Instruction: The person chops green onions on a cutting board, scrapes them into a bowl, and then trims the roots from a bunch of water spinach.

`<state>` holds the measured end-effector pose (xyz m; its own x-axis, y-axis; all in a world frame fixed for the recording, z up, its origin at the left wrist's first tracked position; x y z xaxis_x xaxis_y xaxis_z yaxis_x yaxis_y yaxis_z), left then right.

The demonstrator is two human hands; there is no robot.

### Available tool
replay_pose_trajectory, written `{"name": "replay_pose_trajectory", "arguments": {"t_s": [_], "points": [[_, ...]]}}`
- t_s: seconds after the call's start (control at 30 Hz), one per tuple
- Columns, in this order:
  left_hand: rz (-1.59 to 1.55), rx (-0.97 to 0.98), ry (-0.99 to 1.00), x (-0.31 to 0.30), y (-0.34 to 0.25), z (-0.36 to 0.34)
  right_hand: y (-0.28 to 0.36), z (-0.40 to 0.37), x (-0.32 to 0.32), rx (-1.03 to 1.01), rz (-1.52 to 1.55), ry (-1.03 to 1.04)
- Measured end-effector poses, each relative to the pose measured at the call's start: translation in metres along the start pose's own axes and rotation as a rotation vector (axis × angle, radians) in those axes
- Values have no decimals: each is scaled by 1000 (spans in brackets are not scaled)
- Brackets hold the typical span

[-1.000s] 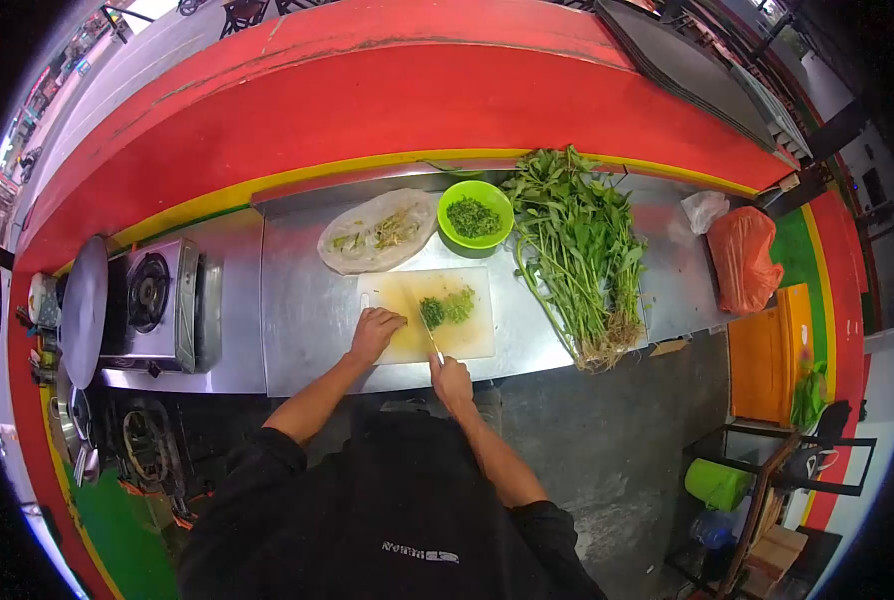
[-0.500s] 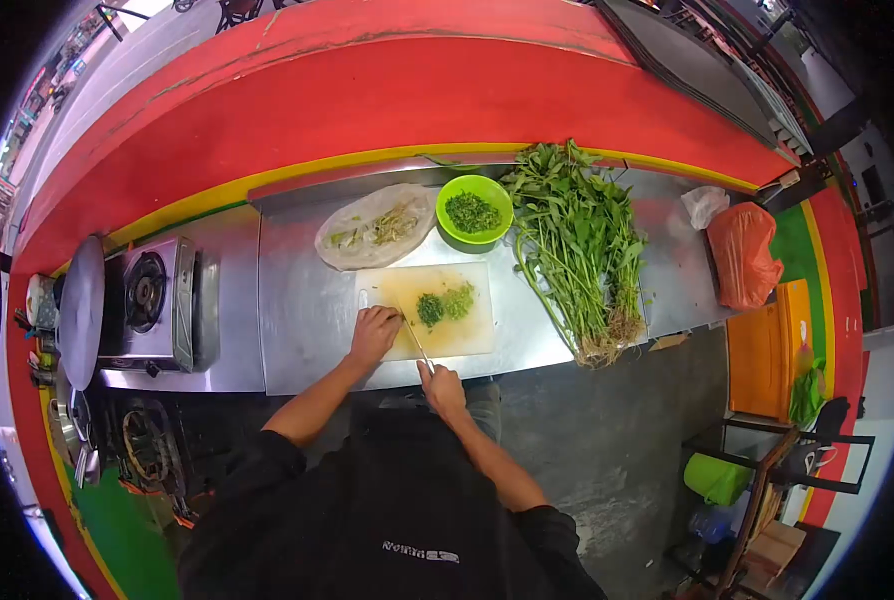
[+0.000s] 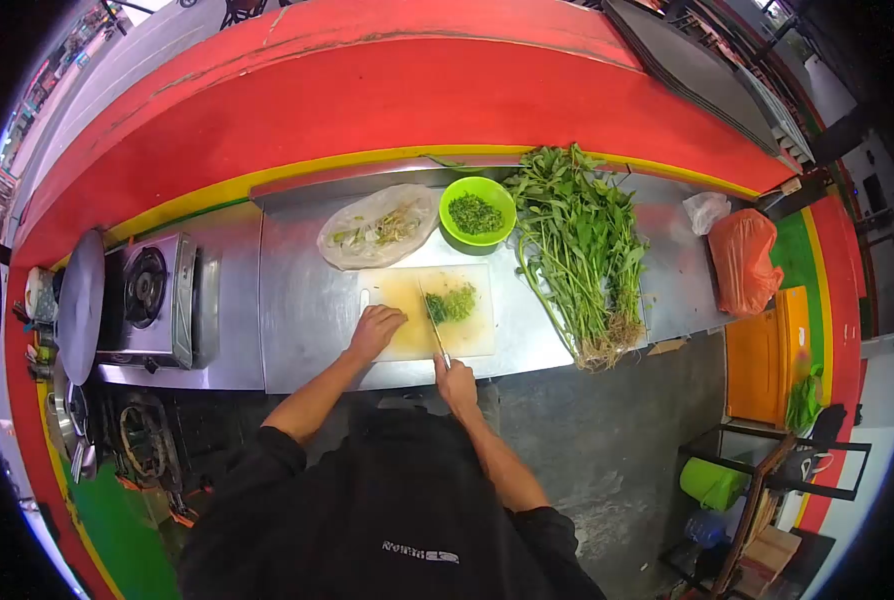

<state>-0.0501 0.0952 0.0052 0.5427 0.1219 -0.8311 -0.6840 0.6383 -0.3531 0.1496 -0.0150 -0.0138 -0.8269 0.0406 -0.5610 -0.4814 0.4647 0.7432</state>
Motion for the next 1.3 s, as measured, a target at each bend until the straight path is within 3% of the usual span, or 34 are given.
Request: {"name": "replay_pose_trajectory", "arguments": {"t_s": [0.27, 0.7, 1.1, 1.2, 1.3], "points": [[104, -77, -36, -3, -7, 1, 7, -10, 8, -11, 2, 118], [188, -222, -78, 3, -11, -1, 17, -7, -3, -14, -25, 81], [10, -92, -77, 6, -4, -3, 23, -5, -8, -49, -12, 17], [-50, -180, -66, 3, -2, 1, 22, -6, -8, -72, 3, 22], [51, -125, -32, -1, -2, 2, 22, -7, -6, -94, 3, 37]]}}
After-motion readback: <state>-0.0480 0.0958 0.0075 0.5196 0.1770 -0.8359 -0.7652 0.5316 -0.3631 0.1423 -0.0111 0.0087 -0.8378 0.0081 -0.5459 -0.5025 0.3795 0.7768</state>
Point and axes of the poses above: each hand's wrist, its own z-axis towards the middle knuckle, its own x-axis out of the palm, y = z × x, the point moved 4 cm from there along z, towards the middle knuckle, and after that the axes turned 11 degrees about z, right-handed, at the moved point
